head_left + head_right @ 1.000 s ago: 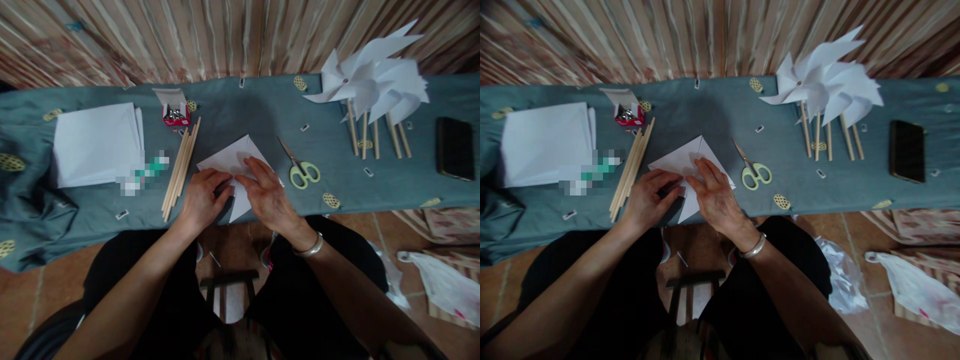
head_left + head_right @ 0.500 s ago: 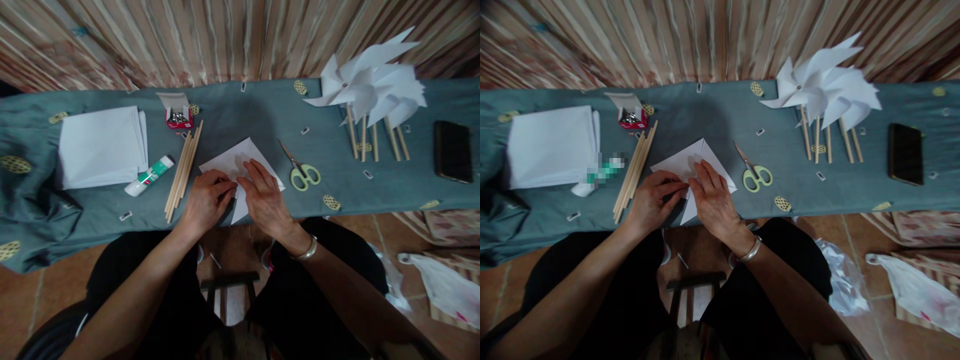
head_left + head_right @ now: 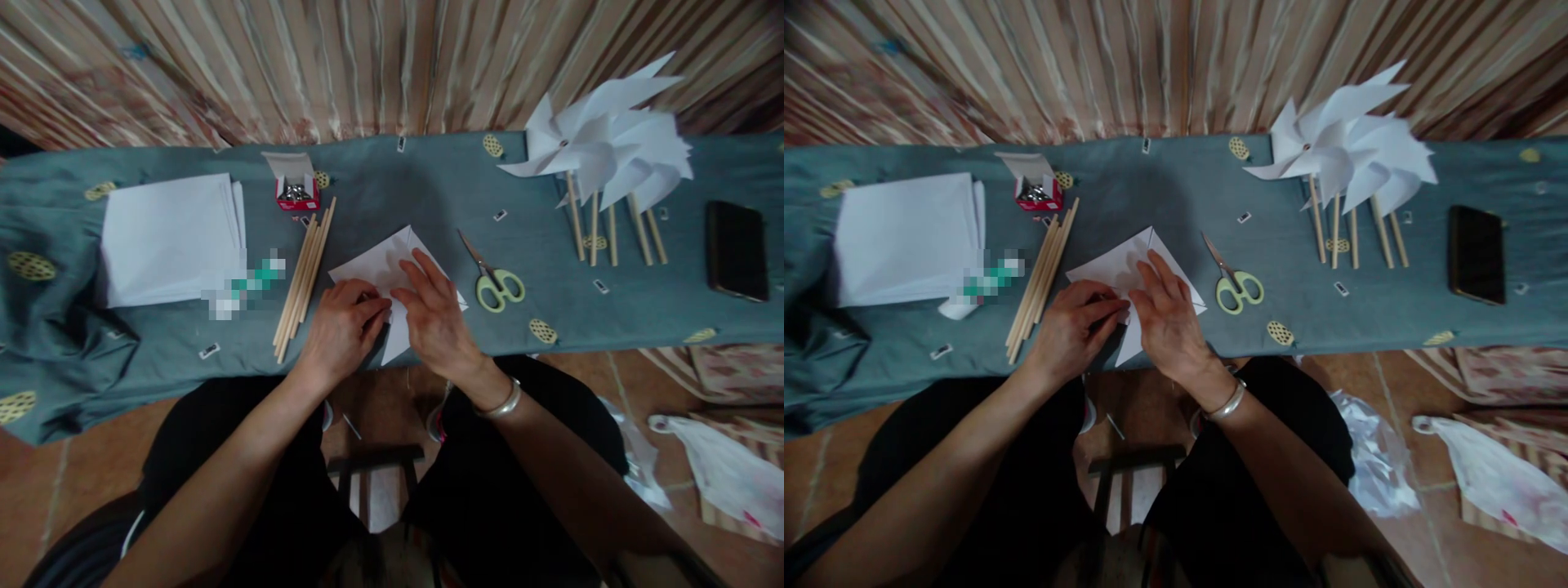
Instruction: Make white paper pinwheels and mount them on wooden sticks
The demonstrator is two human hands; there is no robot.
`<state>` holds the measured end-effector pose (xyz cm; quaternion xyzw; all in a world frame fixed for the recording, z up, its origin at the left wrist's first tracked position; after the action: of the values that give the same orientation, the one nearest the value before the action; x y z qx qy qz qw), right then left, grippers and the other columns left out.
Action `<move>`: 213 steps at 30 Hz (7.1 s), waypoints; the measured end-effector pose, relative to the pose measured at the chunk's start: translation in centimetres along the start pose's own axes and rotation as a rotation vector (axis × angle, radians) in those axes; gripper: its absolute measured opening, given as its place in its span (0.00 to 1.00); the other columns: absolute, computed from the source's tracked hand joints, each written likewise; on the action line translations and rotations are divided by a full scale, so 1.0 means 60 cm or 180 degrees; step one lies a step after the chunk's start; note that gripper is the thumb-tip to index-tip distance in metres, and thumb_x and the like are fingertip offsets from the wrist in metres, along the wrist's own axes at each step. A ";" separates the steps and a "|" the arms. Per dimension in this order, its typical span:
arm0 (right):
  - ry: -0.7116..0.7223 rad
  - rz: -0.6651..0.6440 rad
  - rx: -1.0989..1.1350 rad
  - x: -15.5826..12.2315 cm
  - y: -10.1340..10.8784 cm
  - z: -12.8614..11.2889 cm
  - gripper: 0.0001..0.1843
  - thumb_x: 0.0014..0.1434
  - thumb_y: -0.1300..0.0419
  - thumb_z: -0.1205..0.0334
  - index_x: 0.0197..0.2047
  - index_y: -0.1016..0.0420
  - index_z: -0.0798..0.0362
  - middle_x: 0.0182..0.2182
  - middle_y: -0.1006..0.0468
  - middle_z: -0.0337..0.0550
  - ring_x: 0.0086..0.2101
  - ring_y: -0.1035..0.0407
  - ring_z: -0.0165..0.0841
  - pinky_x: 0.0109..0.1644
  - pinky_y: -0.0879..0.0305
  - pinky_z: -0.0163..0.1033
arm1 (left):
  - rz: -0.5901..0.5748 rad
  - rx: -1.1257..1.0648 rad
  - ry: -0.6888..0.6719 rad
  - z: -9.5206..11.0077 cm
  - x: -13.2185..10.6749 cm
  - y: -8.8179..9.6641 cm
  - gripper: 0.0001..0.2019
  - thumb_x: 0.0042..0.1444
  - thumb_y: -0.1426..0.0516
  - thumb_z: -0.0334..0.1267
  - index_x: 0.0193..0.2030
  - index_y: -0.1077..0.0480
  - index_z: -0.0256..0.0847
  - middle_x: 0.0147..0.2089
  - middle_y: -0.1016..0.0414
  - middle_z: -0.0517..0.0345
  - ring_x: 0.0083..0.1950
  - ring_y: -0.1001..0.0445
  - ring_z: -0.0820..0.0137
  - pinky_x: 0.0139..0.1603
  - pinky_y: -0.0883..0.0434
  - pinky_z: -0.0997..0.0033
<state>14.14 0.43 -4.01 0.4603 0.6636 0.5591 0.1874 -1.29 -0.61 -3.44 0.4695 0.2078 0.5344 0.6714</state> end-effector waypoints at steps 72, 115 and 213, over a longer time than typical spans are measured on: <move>-0.0287 0.0459 0.0337 -0.040 0.038 0.039 0.18 0.66 0.51 0.62 0.54 0.27 0.56 0.55 0.25 0.56 0.55 0.31 0.44 0.61 0.34 0.56 | 0.0476 -0.0622 -0.0117 -0.004 -0.051 0.010 0.11 0.63 0.47 0.35 0.44 0.23 0.39 0.41 0.23 0.50 0.45 0.26 0.64 0.46 0.27 0.61; 0.0032 -0.0135 0.0999 -0.069 0.061 0.035 0.20 0.59 0.43 0.64 0.55 0.31 0.51 0.62 0.33 0.53 0.60 0.36 0.44 0.62 0.36 0.57 | 0.0065 0.0045 -0.0557 0.019 -0.062 0.026 0.06 0.57 0.44 0.34 0.40 0.26 0.46 0.40 0.21 0.59 0.46 0.26 0.64 0.62 0.41 0.48; -0.0153 0.0001 0.0602 -0.021 0.016 0.010 0.22 0.64 0.55 0.70 0.57 0.30 0.51 0.61 0.33 0.48 0.60 0.39 0.41 0.62 0.39 0.50 | 0.0148 0.0492 -0.0619 0.029 -0.073 0.018 0.08 0.61 0.45 0.34 0.44 0.25 0.45 0.40 0.22 0.58 0.44 0.27 0.65 0.64 0.44 0.36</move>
<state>15.64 -0.32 -3.66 0.4893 0.7087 0.4828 0.1589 -2.03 -5.33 -2.66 0.5742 0.1714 0.4843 0.6375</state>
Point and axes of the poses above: each hand's wrist, its own x-axis towards the middle knuckle, its own y-axis out of the back of the hand, z = x × y, the point moved 2 cm from there along x, towards the middle knuckle
